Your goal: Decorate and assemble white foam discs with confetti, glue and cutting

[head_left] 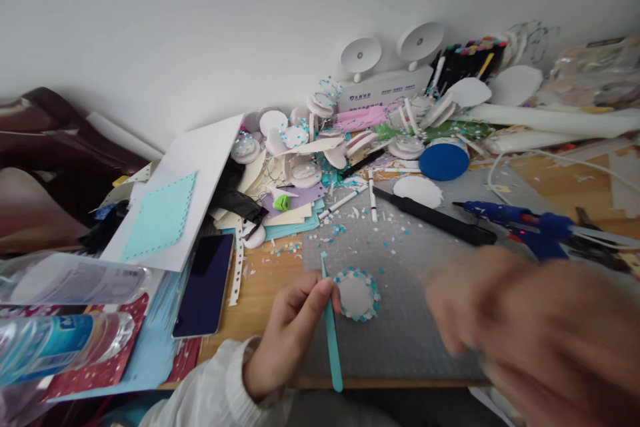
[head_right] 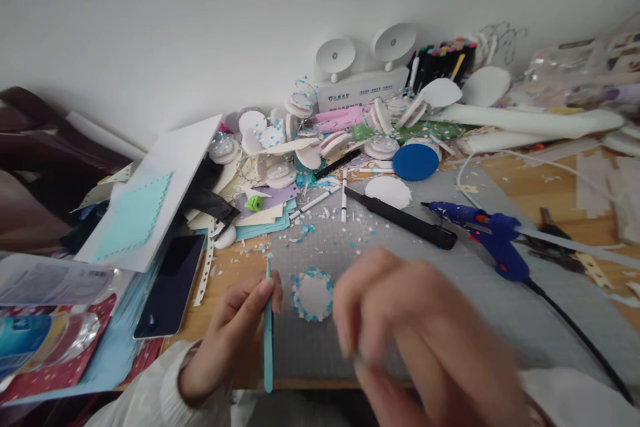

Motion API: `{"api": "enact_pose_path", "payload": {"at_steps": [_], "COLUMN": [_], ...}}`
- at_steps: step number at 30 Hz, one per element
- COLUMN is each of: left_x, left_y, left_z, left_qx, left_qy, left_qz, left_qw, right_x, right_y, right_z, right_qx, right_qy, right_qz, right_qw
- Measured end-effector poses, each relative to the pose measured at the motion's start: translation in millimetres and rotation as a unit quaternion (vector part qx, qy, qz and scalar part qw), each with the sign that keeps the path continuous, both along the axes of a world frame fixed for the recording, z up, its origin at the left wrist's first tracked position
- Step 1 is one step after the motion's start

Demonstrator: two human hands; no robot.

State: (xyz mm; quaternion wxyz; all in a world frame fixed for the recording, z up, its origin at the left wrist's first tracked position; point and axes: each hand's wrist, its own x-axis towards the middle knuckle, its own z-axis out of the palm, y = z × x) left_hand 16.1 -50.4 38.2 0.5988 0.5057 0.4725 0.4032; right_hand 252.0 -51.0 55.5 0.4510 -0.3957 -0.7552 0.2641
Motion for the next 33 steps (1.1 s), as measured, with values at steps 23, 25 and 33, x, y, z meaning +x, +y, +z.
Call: {"api": "enact_pose_path", "payload": {"at_steps": [23,25,33], "left_x": [-66,-68,-33], "left_y": [8,6,5], "left_z": [69.3,65.7,-2.7], "left_qx": [0.108,0.097,-0.003], "left_qy": [-0.207,-0.193,-0.019], "left_qz": [0.344,0.338,0.115], "left_qw": [0.909,0.916,0.993], "right_x": [-16,-17,-16], "right_y": [32,33,31], "right_z": [-49.3,-52.5,-56.5], "right_qx": [-0.285,-0.290,-0.324], "right_qy": [-0.074,-0.066,-0.016], "right_qz": [-0.012,-0.002,-0.003], "right_qw": [0.956,0.955,0.946]}}
